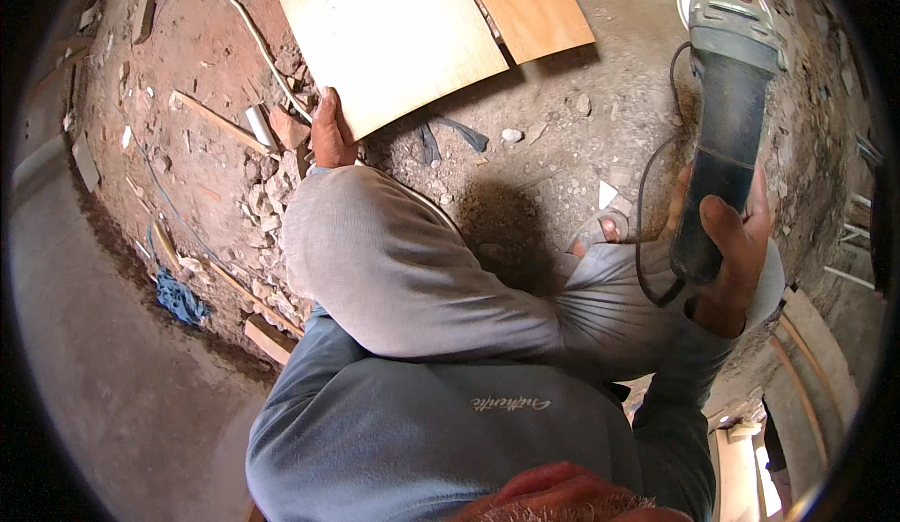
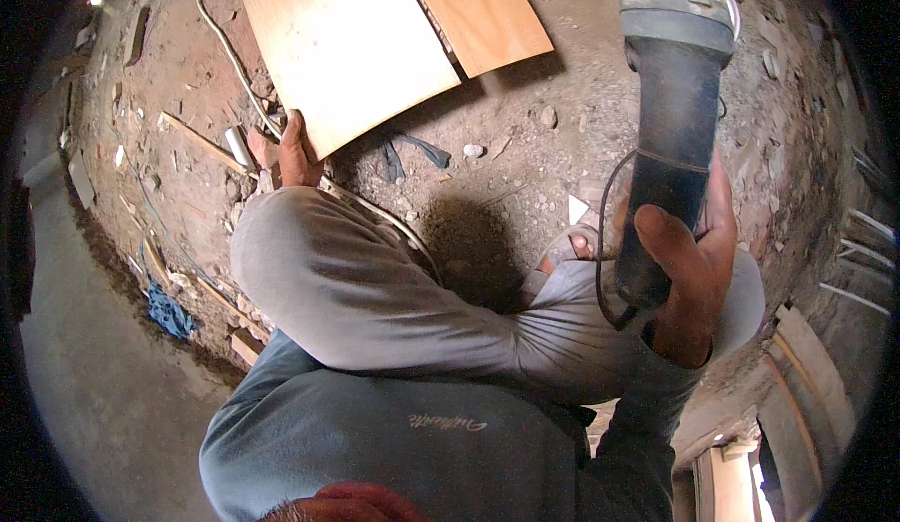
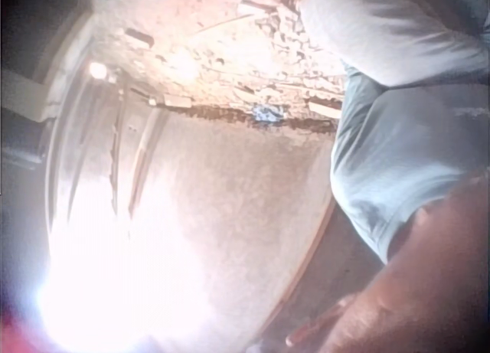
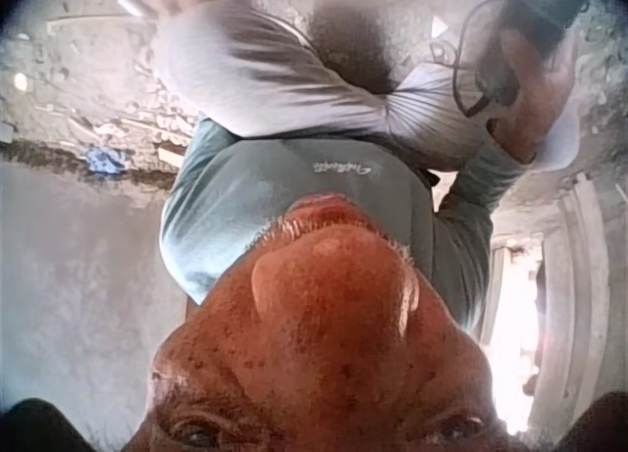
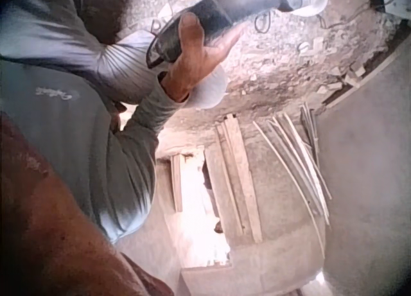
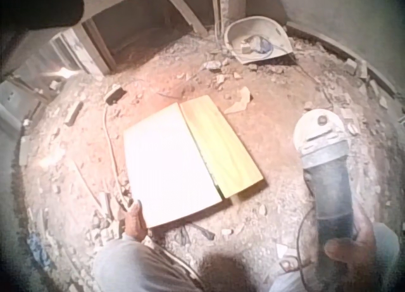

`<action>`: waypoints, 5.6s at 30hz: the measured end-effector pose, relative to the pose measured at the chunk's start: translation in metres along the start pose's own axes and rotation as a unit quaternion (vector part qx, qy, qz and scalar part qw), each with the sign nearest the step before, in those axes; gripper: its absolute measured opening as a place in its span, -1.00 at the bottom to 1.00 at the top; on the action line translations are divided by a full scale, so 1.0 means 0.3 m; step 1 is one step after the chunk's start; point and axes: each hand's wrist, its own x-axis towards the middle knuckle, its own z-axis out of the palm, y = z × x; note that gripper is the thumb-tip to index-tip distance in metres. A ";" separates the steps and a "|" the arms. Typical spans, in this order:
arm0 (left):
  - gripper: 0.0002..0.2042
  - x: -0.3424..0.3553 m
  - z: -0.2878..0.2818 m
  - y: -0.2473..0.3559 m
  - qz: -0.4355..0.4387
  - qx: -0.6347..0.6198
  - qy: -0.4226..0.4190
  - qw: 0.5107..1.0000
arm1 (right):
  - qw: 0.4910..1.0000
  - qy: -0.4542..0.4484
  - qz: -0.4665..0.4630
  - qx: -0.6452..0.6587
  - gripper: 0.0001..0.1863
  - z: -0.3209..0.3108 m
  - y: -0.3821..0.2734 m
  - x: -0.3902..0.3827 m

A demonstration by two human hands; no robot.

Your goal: The person uses an angle grinder to cut a rectangular piece of plywood into smaller sections while sitting on the floor. After cutting, the person moves to a tiled area and applies cement to the floor using a trowel.

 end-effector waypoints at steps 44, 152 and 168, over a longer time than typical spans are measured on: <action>-0.43 -0.282 0.395 0.095 -0.109 0.501 0.026 0.858 | 1.000 0.014 -0.012 0.008 -0.24 -0.069 0.011 0.010; -0.45 0.110 0.623 0.025 -0.060 0.000 -0.243 0.968 | 0.999 -0.026 -0.020 0.010 -0.22 -0.036 -0.026 -0.028; -0.22 0.188 0.901 0.144 0.148 0.834 -0.159 0.507 | 0.981 -0.110 -0.075 -0.138 -0.16 -0.025 -0.070 0.437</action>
